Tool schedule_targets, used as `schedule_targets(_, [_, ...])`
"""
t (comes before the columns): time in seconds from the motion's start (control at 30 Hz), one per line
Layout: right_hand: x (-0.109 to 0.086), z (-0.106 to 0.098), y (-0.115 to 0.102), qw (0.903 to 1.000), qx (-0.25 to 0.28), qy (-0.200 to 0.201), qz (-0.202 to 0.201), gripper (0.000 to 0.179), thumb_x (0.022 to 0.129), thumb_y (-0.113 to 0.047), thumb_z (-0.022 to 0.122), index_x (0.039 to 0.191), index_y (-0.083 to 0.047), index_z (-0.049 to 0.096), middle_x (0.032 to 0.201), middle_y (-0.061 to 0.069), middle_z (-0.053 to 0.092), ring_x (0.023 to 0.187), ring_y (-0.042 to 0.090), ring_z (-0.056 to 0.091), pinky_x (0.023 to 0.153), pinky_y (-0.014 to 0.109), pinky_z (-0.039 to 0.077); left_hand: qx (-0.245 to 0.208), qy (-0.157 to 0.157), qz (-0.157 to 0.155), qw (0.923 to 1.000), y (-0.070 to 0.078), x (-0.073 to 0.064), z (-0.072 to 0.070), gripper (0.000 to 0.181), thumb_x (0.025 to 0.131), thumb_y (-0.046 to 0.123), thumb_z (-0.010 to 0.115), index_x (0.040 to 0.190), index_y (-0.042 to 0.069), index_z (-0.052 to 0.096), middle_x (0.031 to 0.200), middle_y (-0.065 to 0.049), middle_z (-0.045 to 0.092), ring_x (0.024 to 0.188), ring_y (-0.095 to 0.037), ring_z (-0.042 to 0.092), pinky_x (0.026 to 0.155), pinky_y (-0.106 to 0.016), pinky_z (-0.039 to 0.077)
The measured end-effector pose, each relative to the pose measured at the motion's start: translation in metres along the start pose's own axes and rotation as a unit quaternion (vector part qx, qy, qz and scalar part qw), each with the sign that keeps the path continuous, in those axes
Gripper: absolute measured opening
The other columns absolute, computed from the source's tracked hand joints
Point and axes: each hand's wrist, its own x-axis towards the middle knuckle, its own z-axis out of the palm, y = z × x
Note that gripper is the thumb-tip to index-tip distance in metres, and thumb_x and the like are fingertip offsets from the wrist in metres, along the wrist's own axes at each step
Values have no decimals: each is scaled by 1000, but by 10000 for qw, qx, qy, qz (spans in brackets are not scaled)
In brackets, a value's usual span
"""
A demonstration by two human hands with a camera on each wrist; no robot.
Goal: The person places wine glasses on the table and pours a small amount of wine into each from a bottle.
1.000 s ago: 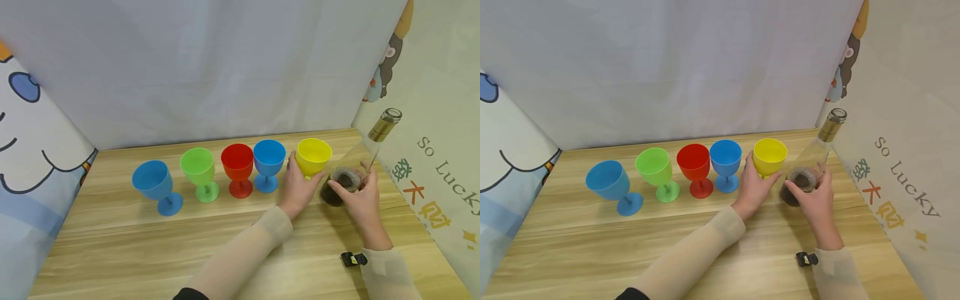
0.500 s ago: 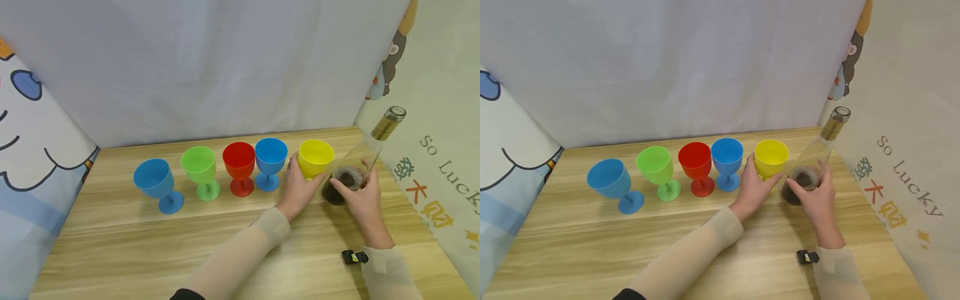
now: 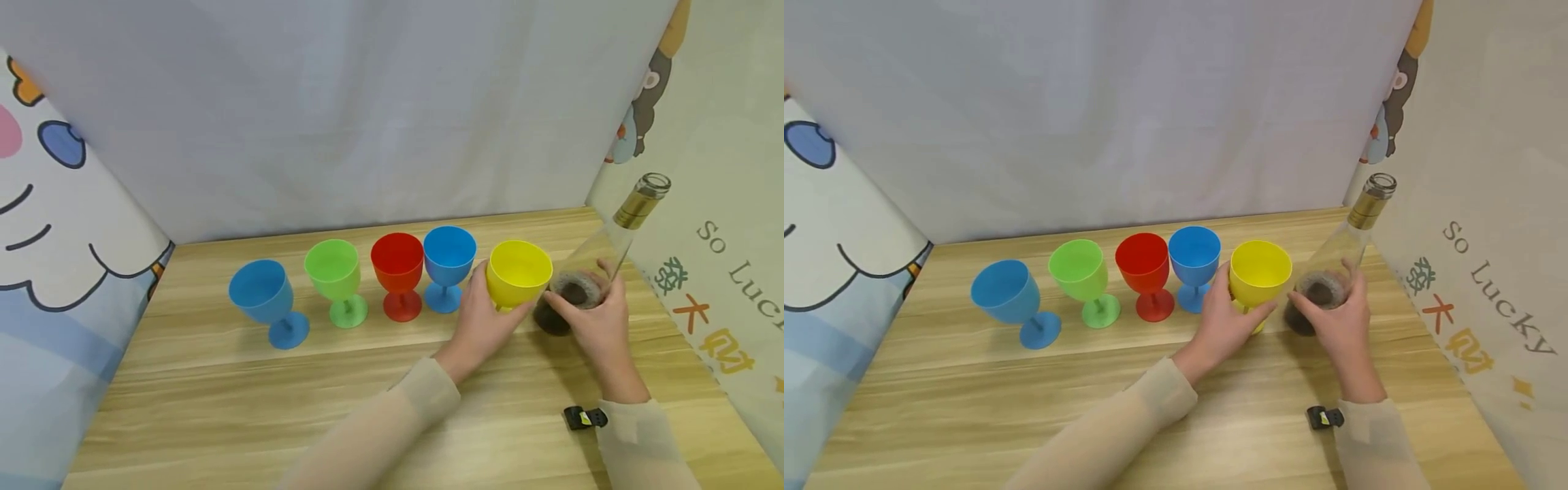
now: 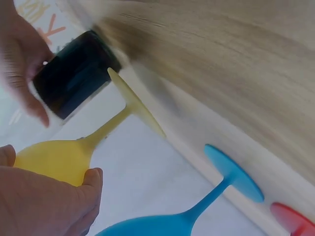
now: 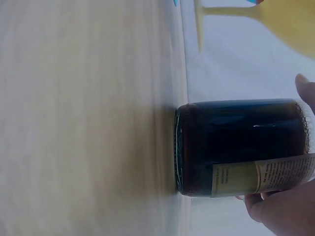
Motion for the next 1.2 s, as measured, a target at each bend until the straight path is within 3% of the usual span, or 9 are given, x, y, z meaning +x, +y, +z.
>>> schedule_targets(0.27, [5,3,1,9997,-19,228,82,84,76,-11,91,146,-14,44,135,8,58,114,16,50,94,25,41,-244,-127,133,9995,12,-19,-19,80,81,25,88,145,16,42,132,9,54,116,-9,52,100,-35,46])
schedule_targets(0.47, [7,2,4,9994,109,300,136,81,76,-9,90,143,-13,46,132,7,58,113,16,51,93,25,41,-539,-201,286,9979,18,-27,-30,85,80,21,89,149,21,39,137,12,51,121,-7,51,101,-33,46])
schedule_targets(0.8, [-1,5,1,9997,53,249,-17,74,76,-9,89,137,-17,48,130,2,59,114,13,50,94,24,39,-522,-29,-246,9983,16,-46,-54,88,78,19,90,149,20,39,137,15,51,122,-6,49,103,-37,45])
schedule_targets(0.97, [-6,5,-7,9993,-312,183,61,77,77,-14,89,140,-17,46,134,1,58,118,13,47,96,26,38,-478,92,-314,9983,15,-54,-68,87,77,18,91,148,22,40,135,18,52,122,-5,50,103,-38,45])
schedule_targets(1.2, [-11,0,-24,9975,-689,88,-147,75,76,-17,90,138,-18,48,130,-3,58,117,13,47,93,26,38,-372,197,-424,9982,14,-62,-86,87,75,17,92,146,24,42,134,18,52,122,-6,50,101,-38,47])
